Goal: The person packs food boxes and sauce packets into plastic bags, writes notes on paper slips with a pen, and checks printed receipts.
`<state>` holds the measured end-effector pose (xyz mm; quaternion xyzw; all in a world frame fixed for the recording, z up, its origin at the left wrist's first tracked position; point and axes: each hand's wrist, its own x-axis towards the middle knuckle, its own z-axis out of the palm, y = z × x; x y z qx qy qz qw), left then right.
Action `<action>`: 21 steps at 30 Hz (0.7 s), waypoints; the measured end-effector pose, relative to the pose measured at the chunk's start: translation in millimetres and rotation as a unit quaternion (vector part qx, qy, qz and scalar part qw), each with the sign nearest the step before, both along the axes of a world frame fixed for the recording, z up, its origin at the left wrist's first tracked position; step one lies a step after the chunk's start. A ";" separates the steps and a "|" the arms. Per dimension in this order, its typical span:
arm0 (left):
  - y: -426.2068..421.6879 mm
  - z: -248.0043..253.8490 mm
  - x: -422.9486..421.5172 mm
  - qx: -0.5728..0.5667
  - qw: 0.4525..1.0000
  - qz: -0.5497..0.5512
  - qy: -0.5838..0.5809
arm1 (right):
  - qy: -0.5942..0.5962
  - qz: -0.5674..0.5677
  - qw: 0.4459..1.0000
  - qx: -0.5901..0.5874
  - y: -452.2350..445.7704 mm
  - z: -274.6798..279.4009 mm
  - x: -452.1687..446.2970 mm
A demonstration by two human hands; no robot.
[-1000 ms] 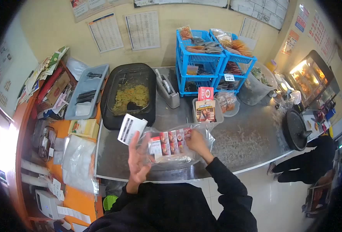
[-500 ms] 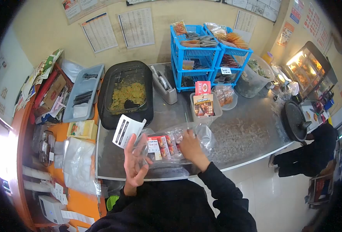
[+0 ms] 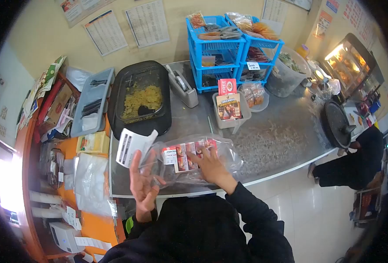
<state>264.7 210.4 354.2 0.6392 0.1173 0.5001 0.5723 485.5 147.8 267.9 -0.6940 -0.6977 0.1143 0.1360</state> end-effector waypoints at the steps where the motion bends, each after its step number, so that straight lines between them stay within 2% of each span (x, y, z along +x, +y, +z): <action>1: 1.4 0.5 -2.0 0.003 1.000 0.005 -0.004 | 0.027 0.009 1.000 0.007 -4.5 20.7 1.0; 4: 4.6 2.2 -4.5 0.006 0.999 0.032 -0.004 | -0.051 -0.102 0.982 -0.151 -15.1 87.7 2.7; 7: 14.5 3.1 4.7 0.031 0.999 0.042 -0.008 | -0.038 -0.128 0.991 -0.015 -19.8 113.0 22.5; 13: 37.8 26.6 29.2 0.083 0.996 0.018 -0.039 | -0.076 -0.117 0.990 0.005 -2.7 125.8 40.8; 16: 34.2 35.5 35.9 0.077 0.996 0.037 -0.024 | -0.034 -0.116 0.991 0.057 1.9 128.3 45.6; 19: 35.7 28.5 32.8 0.039 0.999 -0.008 0.004 | -0.009 -0.137 0.991 0.006 7.7 117.7 45.4; 21: 31.4 27.8 27.4 0.035 0.999 -0.002 0.029 | 0.056 -0.091 0.994 0.020 4.0 103.4 47.4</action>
